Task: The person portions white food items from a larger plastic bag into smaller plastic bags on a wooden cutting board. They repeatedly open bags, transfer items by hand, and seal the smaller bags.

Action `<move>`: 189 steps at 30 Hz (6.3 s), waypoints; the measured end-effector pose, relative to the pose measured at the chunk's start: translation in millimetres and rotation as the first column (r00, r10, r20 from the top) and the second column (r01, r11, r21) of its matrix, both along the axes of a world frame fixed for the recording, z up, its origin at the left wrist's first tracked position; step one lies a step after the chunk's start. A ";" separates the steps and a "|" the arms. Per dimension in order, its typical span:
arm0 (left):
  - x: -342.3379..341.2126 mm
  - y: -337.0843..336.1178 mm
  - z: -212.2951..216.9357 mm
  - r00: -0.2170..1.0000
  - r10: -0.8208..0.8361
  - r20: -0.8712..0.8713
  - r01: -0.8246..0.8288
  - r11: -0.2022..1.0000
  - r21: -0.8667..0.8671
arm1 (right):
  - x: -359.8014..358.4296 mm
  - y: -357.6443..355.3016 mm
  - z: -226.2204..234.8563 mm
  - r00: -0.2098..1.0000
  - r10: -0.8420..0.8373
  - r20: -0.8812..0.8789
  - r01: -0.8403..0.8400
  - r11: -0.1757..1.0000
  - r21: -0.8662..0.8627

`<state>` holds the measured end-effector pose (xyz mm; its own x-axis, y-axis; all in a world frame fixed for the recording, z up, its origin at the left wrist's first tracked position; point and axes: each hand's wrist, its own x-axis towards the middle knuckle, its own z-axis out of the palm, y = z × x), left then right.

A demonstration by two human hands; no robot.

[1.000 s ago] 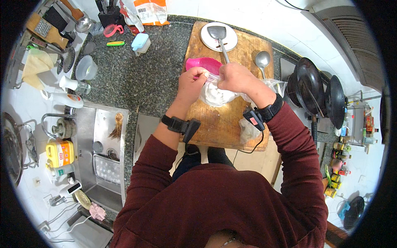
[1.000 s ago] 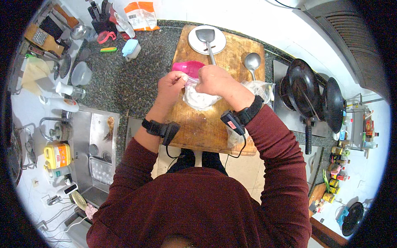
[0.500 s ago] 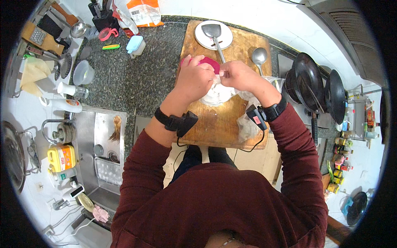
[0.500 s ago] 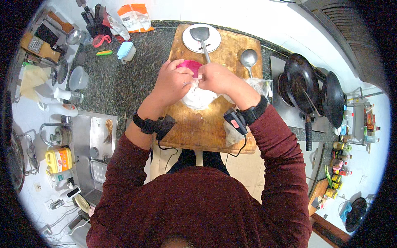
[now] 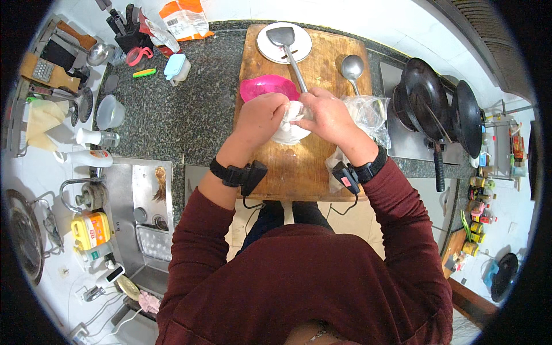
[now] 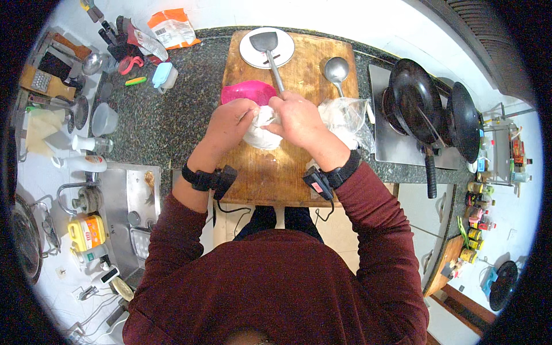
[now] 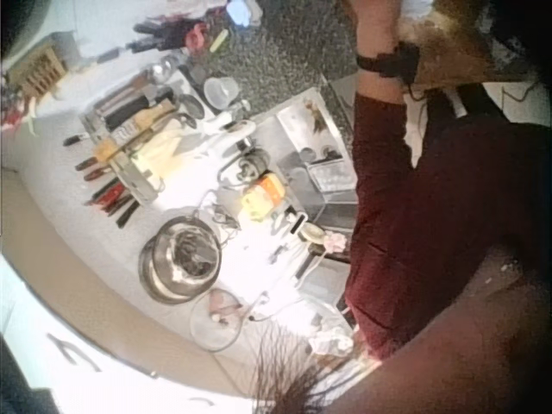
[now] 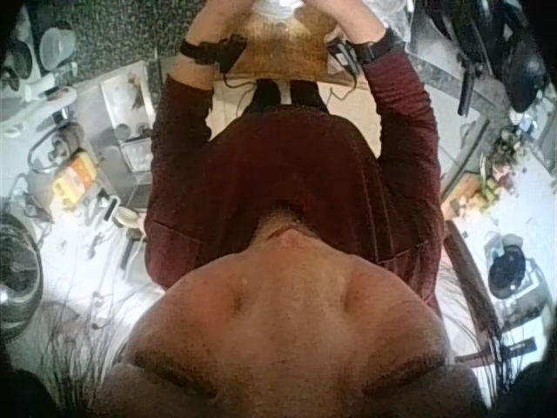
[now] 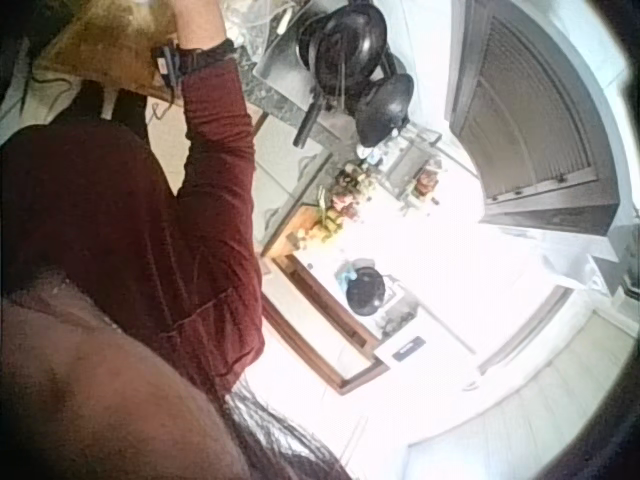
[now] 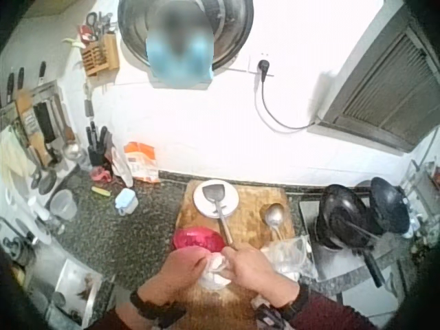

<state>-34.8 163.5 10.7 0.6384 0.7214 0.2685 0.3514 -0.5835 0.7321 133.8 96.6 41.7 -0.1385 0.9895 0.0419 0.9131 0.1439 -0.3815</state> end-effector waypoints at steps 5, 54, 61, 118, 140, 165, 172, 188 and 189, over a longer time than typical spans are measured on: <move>-1.9 1.3 -2.0 0.999 0.028 0.045 -0.028 1.000 -0.010 | -4.0 -2.4 3.2 0.999 0.043 -0.016 -0.040 0.983 0.179; -5.7 22.5 8.7 0.985 -0.153 -0.081 0.165 0.971 0.174 | 5.0 -54.4 -13.0 0.854 -0.305 -0.421 0.343 0.939 0.014; -11.3 28.2 10.8 0.989 -0.098 -0.110 0.124 0.956 0.266 | 3.2 -56.4 -21.4 0.878 -0.254 -0.405 0.332 0.933 0.137; 13.9 37.3 17.4 0.798 -0.378 -0.469 0.592 0.632 0.499 | 6.1 -20.9 -21.1 0.956 -0.038 -0.291 0.116 0.961 0.253; -5.2 55.7 -14.6 0.963 -0.211 0.165 0.184 0.969 0.164 | 18.7 -15.4 -13.8 0.950 -0.100 -0.296 0.141 0.983 0.120; -12.1 30.8 -6.7 0.989 -0.148 0.010 0.148 0.989 0.001 | 7.4 3.9 -25.1 0.988 -0.032 -0.153 0.071 0.964 0.257; -13.8 29.6 -0.9 0.995 -0.104 0.003 0.104 0.995 -0.008 | 3.1 6.5 -19.6 0.994 0.031 -0.108 0.005 0.949 0.317; -19.2 29.6 -7.8 0.997 0.043 0.068 -0.037 0.996 -0.086 | 93.3 -94.2 -15.3 0.817 -0.394 -0.420 0.542 0.774 0.327; -17.9 28.8 -9.1 0.997 0.040 0.071 -0.037 0.999 -0.036 | 112.7 -104.5 -22.0 0.723 -0.458 -0.517 0.635 0.736 0.235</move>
